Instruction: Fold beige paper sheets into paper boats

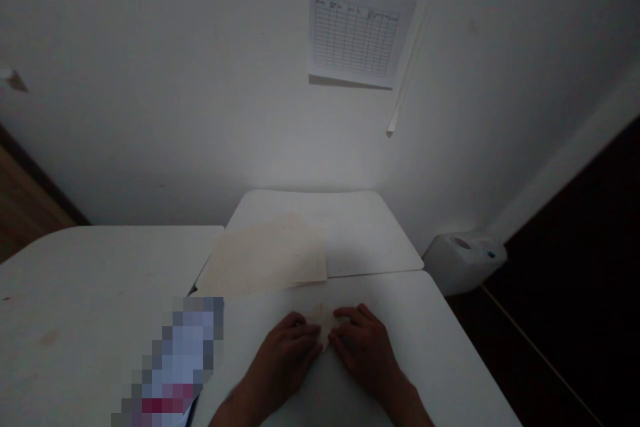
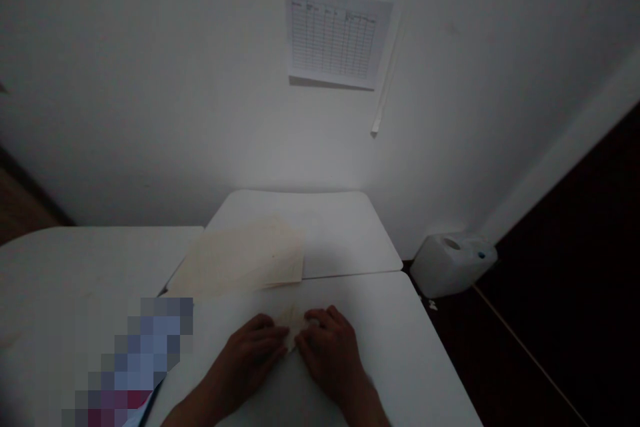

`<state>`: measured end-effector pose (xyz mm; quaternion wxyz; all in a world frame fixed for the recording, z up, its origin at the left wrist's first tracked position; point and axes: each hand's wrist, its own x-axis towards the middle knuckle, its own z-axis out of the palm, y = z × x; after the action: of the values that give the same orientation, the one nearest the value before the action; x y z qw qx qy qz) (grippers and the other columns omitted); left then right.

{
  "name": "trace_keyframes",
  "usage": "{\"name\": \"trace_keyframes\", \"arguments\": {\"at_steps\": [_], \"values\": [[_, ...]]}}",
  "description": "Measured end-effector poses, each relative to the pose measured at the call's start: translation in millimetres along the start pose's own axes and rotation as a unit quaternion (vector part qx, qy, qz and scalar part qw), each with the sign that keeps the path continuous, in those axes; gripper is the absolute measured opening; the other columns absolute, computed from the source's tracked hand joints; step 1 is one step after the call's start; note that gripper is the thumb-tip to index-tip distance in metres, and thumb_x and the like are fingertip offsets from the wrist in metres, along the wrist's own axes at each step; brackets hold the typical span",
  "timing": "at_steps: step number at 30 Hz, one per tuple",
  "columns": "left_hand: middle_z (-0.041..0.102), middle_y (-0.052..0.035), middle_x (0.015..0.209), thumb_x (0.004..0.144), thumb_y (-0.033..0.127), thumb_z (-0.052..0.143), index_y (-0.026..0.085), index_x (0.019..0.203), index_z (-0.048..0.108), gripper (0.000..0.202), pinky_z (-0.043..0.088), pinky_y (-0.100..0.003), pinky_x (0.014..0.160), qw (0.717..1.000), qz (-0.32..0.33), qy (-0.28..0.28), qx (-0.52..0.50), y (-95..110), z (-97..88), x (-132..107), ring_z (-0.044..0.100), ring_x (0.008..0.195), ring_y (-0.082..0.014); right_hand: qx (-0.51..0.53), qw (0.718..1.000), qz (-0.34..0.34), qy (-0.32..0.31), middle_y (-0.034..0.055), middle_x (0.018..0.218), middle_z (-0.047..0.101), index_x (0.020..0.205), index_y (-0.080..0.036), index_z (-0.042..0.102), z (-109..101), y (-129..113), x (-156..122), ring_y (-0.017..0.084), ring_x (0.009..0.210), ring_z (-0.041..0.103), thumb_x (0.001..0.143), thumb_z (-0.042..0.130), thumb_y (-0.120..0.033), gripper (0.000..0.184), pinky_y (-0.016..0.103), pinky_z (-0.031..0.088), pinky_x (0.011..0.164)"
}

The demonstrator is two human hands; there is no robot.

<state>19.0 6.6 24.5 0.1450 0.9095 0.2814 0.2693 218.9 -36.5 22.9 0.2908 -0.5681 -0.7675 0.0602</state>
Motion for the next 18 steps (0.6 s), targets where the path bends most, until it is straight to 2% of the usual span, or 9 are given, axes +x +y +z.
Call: {"name": "trace_keyframes", "arguments": {"at_steps": [3, 5, 7, 12, 15, 18], "values": [[0.071, -0.0034, 0.106, 0.085, 0.012, 0.056, 0.023, 0.094, 0.068, 0.019, 0.056, -0.037, 0.082, 0.999, -0.030, 0.016, 0.006, -6.0, 5.5, -1.9, 0.061, 0.095, -0.0214, 0.019, 1.000, 0.012, 0.003, 0.0027, 0.109, 0.067, 0.081, -0.024, 0.069, 0.4, 0.0, 1.1, 0.019, 0.098, 0.058, 0.087, 0.062, -0.022, 0.009, 0.036, 0.039, 0.097], [0.066, -0.0066, 0.118, 0.081, 0.014, 0.061, 0.022, 0.107, 0.065, 0.027, 0.053, -0.044, 0.089, 0.998, -0.052, 0.027, 0.037, -9.5, 8.9, -4.1, 0.058, 0.105, -0.0252, 0.035, 0.999, 0.022, 0.005, 0.0027, 0.108, 0.066, 0.082, -0.024, 0.069, 1.1, -0.5, 1.4, 0.019, 0.098, 0.058, 0.086, 0.063, -0.022, 0.008, 0.036, 0.039, 0.097], [0.061, -0.0083, 0.126, 0.079, 0.017, 0.064, 0.022, 0.112, 0.062, 0.034, 0.050, -0.050, 0.093, 0.996, -0.061, 0.032, 0.063, -10.4, 10.3, -5.8, 0.055, 0.113, -0.0285, 0.049, 0.998, 0.032, 0.008, 0.0022, 0.108, 0.066, 0.087, -0.025, 0.070, 2.0, -1.5, 1.3, 0.019, 0.097, 0.058, 0.084, 0.063, -0.022, 0.008, 0.035, 0.039, 0.097], [0.059, -0.0088, 0.128, 0.084, 0.019, 0.061, 0.022, 0.106, 0.064, 0.022, 0.050, -0.052, 0.093, 0.994, -0.045, 0.019, 0.095, -4.5, 9.0, -5.5, 0.054, 0.113, -0.0300, 0.043, 0.998, 0.046, -0.004, 0.0035, 0.111, 0.062, 0.106, -0.028, 0.067, 1.8, -7.5, 0.9, 0.020, 0.102, 0.055, 0.084, 0.061, -0.020, 0.025, 0.038, 0.036, 0.101], [0.061, -0.0092, 0.124, 0.087, 0.014, 0.057, 0.020, 0.099, 0.065, 0.016, 0.051, -0.048, 0.093, 0.996, -0.022, 0.007, 0.085, -2.1, 8.6, -3.4, 0.054, 0.113, -0.0284, 0.025, 0.998, 0.045, -0.023, 0.0058, 0.114, 0.059, 0.118, -0.027, 0.061, -1.0, -11.5, 1.7, 0.022, 0.105, 0.053, 0.083, 0.060, -0.019, 0.036, 0.038, 0.038, 0.100], [0.064, -0.0086, 0.117, 0.088, 0.011, 0.055, 0.020, 0.090, 0.067, 0.015, 0.053, -0.043, 0.089, 0.998, -0.009, -0.002, 0.055, -0.9, 7.2, -0.2, 0.056, 0.107, -0.0257, 0.014, 0.998, 0.047, -0.039, 0.0061, 0.115, 0.057, 0.120, -0.028, 0.060, -3.3, -13.0, 2.2, 0.023, 0.105, 0.052, 0.083, 0.060, -0.022, 0.038, 0.039, 0.039, 0.099]]}}
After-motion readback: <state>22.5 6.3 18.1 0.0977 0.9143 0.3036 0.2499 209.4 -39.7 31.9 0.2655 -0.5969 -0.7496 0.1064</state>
